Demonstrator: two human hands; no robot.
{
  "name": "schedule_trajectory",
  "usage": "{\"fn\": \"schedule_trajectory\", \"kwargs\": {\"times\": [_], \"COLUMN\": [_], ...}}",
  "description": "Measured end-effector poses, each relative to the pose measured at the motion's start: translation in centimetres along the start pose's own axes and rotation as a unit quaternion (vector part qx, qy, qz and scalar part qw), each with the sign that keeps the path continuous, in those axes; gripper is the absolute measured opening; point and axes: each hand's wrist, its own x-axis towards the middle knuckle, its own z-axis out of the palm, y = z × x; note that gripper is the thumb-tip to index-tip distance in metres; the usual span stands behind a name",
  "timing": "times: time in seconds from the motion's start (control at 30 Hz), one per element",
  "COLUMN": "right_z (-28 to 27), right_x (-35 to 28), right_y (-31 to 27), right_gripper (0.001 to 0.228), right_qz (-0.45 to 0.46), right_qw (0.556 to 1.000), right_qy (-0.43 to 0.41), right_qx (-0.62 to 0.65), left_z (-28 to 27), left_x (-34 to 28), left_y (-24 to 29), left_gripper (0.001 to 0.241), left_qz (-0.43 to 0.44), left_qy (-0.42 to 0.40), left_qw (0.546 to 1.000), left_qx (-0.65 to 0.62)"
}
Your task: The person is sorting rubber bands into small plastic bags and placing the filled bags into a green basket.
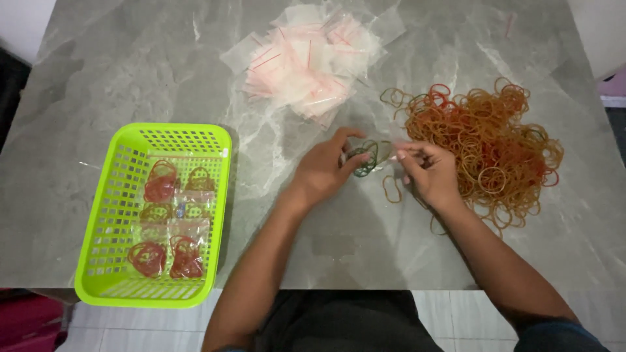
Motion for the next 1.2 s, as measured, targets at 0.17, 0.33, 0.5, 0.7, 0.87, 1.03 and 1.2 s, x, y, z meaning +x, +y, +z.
{"fn": "schedule_trajectory", "kwargs": {"times": [0.17,0.33,0.5,0.7,0.87,1.03,1.2], "right_z": [1.2,5.5,13.2,21.9,27.1,29.6,30.4], "right_x": [0.6,2.0,2.4,5.5,6.4,7.7,7.8], "right_y": [-0.9,-4.8,-11.6,-13.4,-13.5,-11.8,-12.5], "right_gripper": [0.013,0.012,0.011,0.022,0.028,0.032,0.028], "right_qz": [0.038,0.022,-0.038,-0.024,-0.082,-0.147,-0.208], "right_qw": [0.997,0.985,0.948,0.900,0.857,0.813,0.715], "right_qy": [-0.061,-0.171,-0.315,-0.425,-0.460,-0.437,-0.418], "right_qx": [0.043,0.006,-0.007,-0.097,-0.216,-0.354,-0.520], "left_z": [-2.8,-5.3,-8.4,-12.6,-13.8,-14.6,-14.7], "left_x": [-4.1,-10.8,-17.6,-22.4,-23.0,-22.1,-21.6], "left_y": [3.6,4.9,2.4,-2.5,-6.5,-9.5,-9.6], "left_gripper": [0.041,0.035,0.021,0.033,0.033,0.038,0.049], "left_qz": [-0.019,-0.060,-0.027,-0.132,-0.151,-0.140,-0.152], "left_qy": [-0.015,0.045,0.193,0.231,0.224,0.175,0.103], "left_qw": [0.996,0.991,0.951,0.939,0.937,0.937,0.918], "left_qx": [0.089,0.107,0.239,0.220,0.223,0.268,0.351]}}
